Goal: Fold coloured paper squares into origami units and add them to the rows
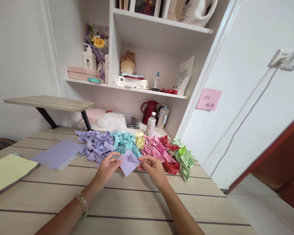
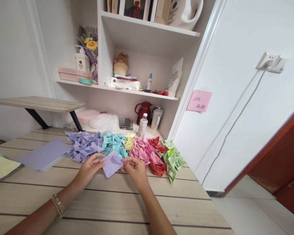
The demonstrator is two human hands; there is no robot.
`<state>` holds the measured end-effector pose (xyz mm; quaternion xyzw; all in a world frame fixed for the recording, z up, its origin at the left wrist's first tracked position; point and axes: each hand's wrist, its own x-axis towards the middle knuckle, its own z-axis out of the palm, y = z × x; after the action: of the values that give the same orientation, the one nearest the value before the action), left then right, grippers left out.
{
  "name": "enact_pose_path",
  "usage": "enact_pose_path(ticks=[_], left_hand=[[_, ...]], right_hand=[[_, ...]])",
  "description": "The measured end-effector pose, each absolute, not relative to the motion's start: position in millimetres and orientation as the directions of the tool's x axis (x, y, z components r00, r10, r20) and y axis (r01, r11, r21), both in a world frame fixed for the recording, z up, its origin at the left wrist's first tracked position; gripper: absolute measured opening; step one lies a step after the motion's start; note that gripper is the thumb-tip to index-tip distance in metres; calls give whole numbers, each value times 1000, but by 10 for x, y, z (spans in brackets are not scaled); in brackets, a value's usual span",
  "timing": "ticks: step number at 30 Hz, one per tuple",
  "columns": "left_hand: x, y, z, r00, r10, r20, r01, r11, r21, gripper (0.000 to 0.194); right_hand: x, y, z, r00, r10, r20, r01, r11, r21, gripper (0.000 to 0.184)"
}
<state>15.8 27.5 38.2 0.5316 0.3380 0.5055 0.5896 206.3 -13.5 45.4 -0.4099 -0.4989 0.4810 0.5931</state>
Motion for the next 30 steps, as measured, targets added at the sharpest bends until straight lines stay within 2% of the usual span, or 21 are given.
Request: enact_pose_path(ticks=[10,16,19,24,30], left_hand=[[162,264,378,227,970,82,-135,-52,989,28],[159,266,374,224,969,106,-153,-72,986,23],[157,260,392,189,972,138,-171,-106,980,23],[167,245,404,209,976,56,-155,-23,988,28],[163,296,363,174,984,33,-149,-6,989,32]], right_hand=[[2064,-160,515,15,976,218,-167,217,-962,42],[2050,-146,477,-8,976,217,-138,214,-967,42],[2042,-144,471,-30,977,213,-99,209,-973,40],[2039,-145,465,-40,969,246,-2,246,-969,41],[2057,-145,450,36,947,319,135,312,-940,31]])
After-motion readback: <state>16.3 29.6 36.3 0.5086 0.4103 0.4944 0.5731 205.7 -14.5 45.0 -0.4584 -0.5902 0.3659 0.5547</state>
